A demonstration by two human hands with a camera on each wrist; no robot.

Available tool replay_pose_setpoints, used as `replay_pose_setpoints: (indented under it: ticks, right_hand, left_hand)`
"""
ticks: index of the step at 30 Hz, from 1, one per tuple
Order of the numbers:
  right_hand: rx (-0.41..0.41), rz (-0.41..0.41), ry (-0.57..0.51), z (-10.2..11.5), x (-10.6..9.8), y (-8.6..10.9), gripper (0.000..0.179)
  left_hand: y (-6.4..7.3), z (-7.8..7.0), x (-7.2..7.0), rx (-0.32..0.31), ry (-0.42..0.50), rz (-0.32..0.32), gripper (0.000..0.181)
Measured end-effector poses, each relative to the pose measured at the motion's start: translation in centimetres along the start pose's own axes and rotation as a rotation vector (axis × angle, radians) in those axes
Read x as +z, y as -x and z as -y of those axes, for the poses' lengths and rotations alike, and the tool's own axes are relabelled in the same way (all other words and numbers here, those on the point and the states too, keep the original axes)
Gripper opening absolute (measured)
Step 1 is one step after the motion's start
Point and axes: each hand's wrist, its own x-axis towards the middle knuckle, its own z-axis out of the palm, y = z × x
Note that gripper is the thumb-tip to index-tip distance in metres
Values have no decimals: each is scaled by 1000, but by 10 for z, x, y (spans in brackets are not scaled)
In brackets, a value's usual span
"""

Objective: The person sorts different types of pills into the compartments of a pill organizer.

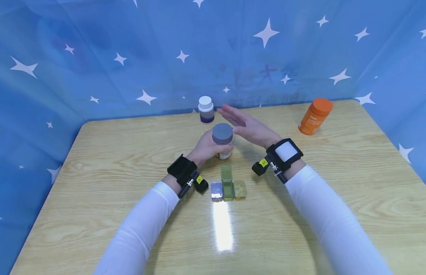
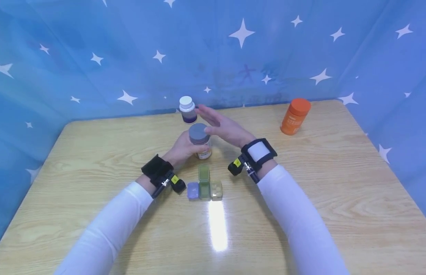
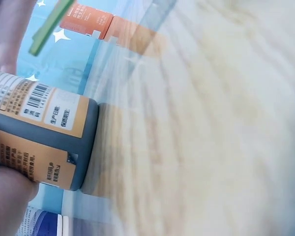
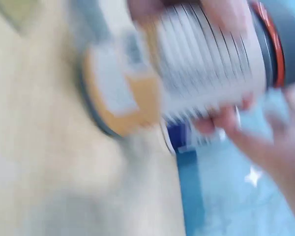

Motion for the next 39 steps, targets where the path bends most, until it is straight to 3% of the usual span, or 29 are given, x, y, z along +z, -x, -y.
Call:
replay_pose_setpoints:
  ticks: [3, 5, 7, 10, 17, 20, 22, 29, 33, 36, 39]
  right_hand:
    - [53, -314, 133, 1, 24, 14, 99]
    - [113, -438, 269, 2, 42, 19, 87]
    - [144, -493, 380, 2, 57, 20, 81]
    - [128, -538, 459, 0, 73, 17, 79]
    - [70, -630, 436, -8, 76, 8, 71]
    - [53, -557, 370, -11, 64, 5, 65]
    - [63, -462, 295, -13, 51, 4, 62]
    - [96, 28, 91, -16, -2, -12, 74]
    - [91, 269, -45, -21, -19, -24, 83]
    - [83, 374, -119, -23, -25, -29, 76]
    - [71, 411, -149, -23, -26, -33, 71]
  left_hand:
    - [0, -1, 1, -8, -18, -15, 59]
    - [0, -1, 1, -1, -16, -17, 58]
    - [1, -1, 1, 19, -19, -12, 57]
    - [2, 0, 1, 62, -35, -12, 55]
    - [3, 1, 0, 60, -58, -34, 58]
    - [3, 1, -1, 42, -46, -22, 61]
    - [3, 0, -1, 34, -34, -10, 61]
    - [1, -1, -2, 31, 18, 29, 62]
    - [1, 1, -2, 16, 20, 39, 62]
    - [1, 1, -2, 11, 23, 47, 63]
    - [1, 0, -3, 16, 17, 47, 64]
